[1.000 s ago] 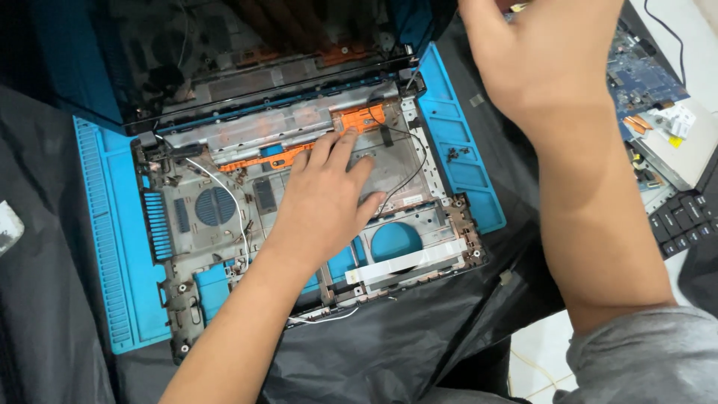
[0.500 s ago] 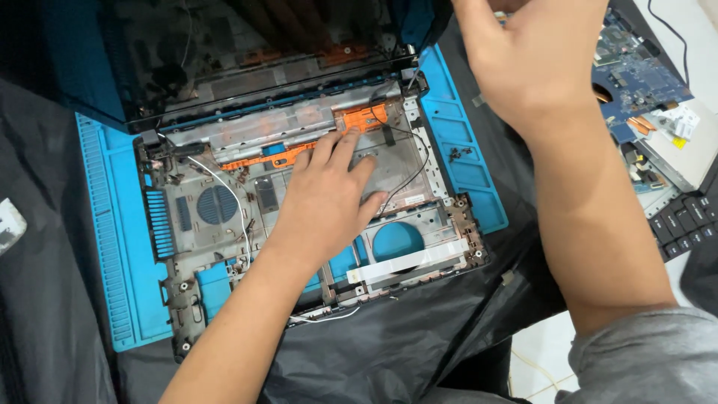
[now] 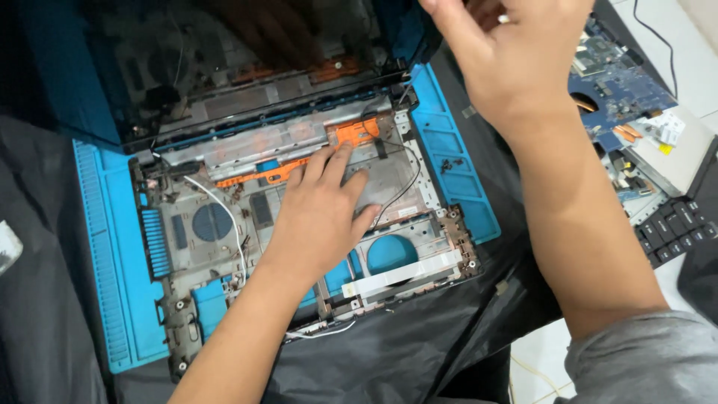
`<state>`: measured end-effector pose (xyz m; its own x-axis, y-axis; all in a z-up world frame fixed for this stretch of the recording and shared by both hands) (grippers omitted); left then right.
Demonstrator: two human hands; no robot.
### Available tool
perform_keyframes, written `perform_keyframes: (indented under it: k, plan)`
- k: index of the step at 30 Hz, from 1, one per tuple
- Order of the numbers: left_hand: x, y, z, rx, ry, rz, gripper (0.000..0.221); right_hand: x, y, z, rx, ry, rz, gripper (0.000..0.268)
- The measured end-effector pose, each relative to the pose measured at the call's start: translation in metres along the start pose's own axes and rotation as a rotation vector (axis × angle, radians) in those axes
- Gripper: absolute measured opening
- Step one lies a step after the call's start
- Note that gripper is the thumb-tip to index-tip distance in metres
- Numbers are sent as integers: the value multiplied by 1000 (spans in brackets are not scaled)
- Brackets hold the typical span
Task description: The person works on a partially disassembled Acer laptop on a repair mat, first pressing and aligning the screen panel and its bezel, then using a screwdriver to work on the screen hinge area. They then lift and reposition the laptop chassis and use the screwdriver to unscrew and adjust components inside the exposed frame.
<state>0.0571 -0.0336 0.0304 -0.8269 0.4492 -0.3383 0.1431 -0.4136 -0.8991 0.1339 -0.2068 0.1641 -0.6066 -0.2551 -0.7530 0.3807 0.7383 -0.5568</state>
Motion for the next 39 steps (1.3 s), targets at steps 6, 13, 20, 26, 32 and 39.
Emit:
perform_keyframes:
  k: [6,13,20,26,32,39]
  plan:
    - [-2,-2,0,3,-2,-2,43,3,7,6,-303,-131,-158,20]
    - [-5,-4,2,14,-8,-8,44,-8,-1,-6,84,-117,-45,12]
    - [-6,0,0,21,-25,-37,44,0,15,8,-408,69,-211,16]
    - [-6,0,0,14,-16,-29,44,3,14,8,-335,79,-98,8]
    - [-3,-2,0,28,-9,-29,41,3,7,-13,-210,-65,-38,11]
    - [2,-2,-3,80,-5,31,35,31,-56,-48,167,-223,-59,22]
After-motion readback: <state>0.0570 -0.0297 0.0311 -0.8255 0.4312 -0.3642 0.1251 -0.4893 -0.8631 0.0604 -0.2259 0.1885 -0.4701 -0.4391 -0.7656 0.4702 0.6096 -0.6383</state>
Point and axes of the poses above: each hand's wrist, its own x-axis away from the middle knuckle, its own y-axis out of the palm, z = x × y, the point moved 7 cm from there along -x, towards the middle knuckle, and after that the axes turned 3 degrees about -x, right-handed, at the moved point
